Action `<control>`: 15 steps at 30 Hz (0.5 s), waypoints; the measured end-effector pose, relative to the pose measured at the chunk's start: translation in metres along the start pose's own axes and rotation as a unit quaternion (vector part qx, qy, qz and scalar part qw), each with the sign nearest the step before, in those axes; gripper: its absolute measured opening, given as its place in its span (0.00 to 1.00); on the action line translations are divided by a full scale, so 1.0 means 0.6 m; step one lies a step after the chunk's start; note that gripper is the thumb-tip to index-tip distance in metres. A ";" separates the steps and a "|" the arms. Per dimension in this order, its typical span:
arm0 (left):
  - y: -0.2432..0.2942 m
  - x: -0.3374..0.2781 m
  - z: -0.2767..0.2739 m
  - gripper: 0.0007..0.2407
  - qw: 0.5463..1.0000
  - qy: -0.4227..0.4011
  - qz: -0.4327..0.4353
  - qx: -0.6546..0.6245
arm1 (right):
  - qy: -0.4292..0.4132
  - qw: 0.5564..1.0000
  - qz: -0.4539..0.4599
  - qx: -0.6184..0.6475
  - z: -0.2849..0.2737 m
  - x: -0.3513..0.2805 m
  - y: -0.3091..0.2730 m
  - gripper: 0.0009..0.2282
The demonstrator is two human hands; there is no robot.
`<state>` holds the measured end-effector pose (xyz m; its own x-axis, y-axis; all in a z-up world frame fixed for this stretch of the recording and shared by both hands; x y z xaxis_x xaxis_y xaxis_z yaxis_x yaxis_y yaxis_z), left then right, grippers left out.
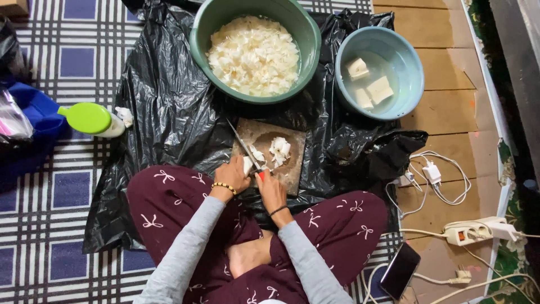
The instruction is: Dicing blocks of tofu into small pieces using a knife on a wooden cutting board while sitting on the floor.
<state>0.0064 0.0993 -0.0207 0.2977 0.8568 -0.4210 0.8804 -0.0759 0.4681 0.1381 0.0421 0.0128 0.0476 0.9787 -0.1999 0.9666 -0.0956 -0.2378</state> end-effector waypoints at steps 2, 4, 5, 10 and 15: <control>-0.007 0.003 0.012 0.26 1.000 0.000 -0.002 -0.007 | -0.034 0.999 0.001 0.026 -0.040 -0.034 -0.006 0.19; -0.012 0.007 0.021 0.26 1.000 -0.001 -0.003 -0.013 | -0.069 0.996 0.003 0.052 -0.062 -0.065 -0.006 0.19; -0.015 0.007 0.024 0.26 1.000 0.002 -0.005 -0.013 | -0.093 0.994 0.012 0.052 -0.062 -0.081 -0.001 0.20; -0.012 0.007 0.021 0.26 1.000 0.016 -0.005 -0.006 | -0.139 0.988 0.041 0.058 -0.041 -0.112 0.028 0.20; -0.014 0.009 0.020 0.25 0.999 0.022 -0.009 -0.031 | -0.098 0.994 0.027 0.044 -0.035 -0.083 0.014 0.20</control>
<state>0.0050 0.0984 -0.0366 0.2643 0.8792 -0.3966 0.8610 -0.0298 0.5077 0.1495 -0.0034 0.0408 0.0410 0.9181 -0.3941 0.9380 -0.1712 -0.3013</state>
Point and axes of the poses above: each hand's wrist, its own x-axis towards the middle knuckle, its own z-axis out of the palm, y = z × x, the point moved 10 cm from there along x, towards the middle knuckle, and after that the axes turned 14 degrees about -x, right-handed, at the moved point
